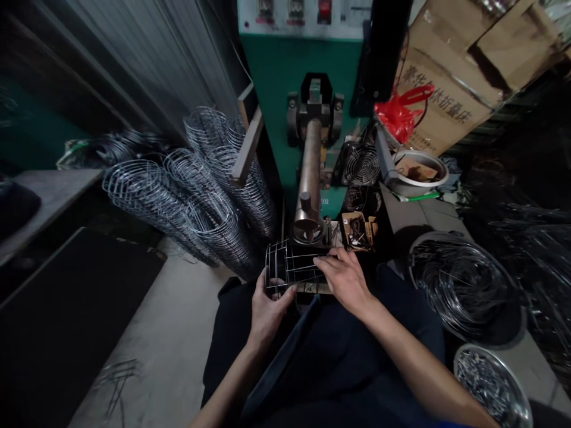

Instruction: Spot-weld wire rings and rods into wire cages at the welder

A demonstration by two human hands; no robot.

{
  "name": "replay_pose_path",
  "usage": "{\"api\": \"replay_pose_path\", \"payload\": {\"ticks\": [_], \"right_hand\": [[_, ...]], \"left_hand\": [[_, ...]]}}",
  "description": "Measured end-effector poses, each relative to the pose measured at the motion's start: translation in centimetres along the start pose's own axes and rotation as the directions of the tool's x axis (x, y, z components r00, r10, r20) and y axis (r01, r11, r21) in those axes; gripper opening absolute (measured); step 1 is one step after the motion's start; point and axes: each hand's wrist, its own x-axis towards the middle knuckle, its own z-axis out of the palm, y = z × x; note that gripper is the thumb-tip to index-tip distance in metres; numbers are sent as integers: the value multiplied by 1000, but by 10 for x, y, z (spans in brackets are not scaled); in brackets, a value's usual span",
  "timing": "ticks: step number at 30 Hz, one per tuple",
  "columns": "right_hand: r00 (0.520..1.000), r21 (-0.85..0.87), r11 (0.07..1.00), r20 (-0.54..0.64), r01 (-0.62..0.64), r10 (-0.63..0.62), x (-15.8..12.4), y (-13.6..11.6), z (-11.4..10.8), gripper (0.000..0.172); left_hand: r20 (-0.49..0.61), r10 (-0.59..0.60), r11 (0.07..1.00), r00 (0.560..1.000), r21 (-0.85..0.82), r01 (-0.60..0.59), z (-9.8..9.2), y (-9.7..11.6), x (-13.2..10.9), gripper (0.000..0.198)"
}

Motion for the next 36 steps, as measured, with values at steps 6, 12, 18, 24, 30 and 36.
{"api": "replay_pose_path", "payload": {"ticks": [6,12,18,24,30,36], "right_hand": [[987,183,979,-146,93,-67,19,13,4,28],[971,225,964,-222,143,-92,28,14,9,31],[972,276,948,-215,157,-98,31,11,12,30],[964,275,951,-256,142,-70,39,11,17,26],[959,215,970,-279,116,-53,33,18,16,19],[964,123,992,-264,16,17,26,29,7,17]], "left_hand": [[2,37,999,999,-22,-37,0,4,14,96],[-5,16,997,1000,-70,-16,0,8,17,98],[-42,-20,995,999,-98,16,-3,19,10,100],[-48,76,997,996,-25,-77,-3,8,20,98],[-8,49,999,999,-8,-49,-4,10,15,101],[44,64,998,997,15,-64,-9,23,30,97]]}}
